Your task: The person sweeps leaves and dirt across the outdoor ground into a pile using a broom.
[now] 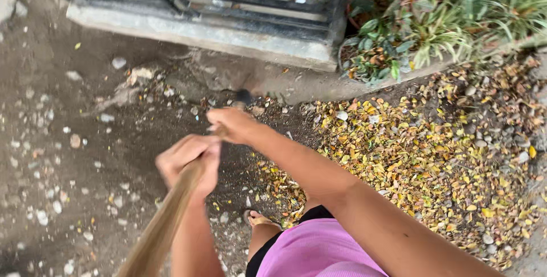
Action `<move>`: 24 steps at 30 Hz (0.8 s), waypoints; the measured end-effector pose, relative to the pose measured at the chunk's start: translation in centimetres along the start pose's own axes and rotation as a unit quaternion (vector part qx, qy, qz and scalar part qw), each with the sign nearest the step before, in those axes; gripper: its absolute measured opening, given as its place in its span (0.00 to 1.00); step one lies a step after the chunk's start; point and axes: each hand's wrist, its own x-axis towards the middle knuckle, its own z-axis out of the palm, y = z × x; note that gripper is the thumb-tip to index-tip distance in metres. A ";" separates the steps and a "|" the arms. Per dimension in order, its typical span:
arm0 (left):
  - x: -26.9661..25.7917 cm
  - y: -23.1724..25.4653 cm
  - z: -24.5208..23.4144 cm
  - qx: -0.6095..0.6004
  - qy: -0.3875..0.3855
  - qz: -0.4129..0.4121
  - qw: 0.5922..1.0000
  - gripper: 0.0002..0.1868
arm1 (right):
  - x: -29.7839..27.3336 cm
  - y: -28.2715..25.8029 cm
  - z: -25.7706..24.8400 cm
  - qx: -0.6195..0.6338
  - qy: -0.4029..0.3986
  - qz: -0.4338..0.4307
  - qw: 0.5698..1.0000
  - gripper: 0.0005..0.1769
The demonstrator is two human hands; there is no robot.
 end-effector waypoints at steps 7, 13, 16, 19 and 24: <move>-2.4 -6.0 8.2 -0.051 -0.075 -0.133 0.987 0.05 | -11.3 9.2 -4.8 -0.125 -0.059 0.191 0.972 0.07; -1.5 -5.5 6.5 -0.173 -0.130 -0.154 0.964 0.06 | -14.4 8.0 -7.4 -0.134 -0.128 0.296 0.937 0.12; -0.7 -6.9 5.8 -0.190 -0.194 -0.184 0.945 0.08 | -15.5 8.4 -7.2 -0.130 -0.109 0.233 0.958 0.22; 0.7 -9.7 5.4 -0.164 -0.271 -0.191 0.929 0.09 | -15.5 9.5 -5.4 -0.120 -0.069 0.189 0.972 0.24; 6.1 -15.3 5.9 -0.271 -0.350 -0.199 0.874 0.11 | -13.3 10.1 -3.3 -0.099 0.010 0.314 0.944 0.27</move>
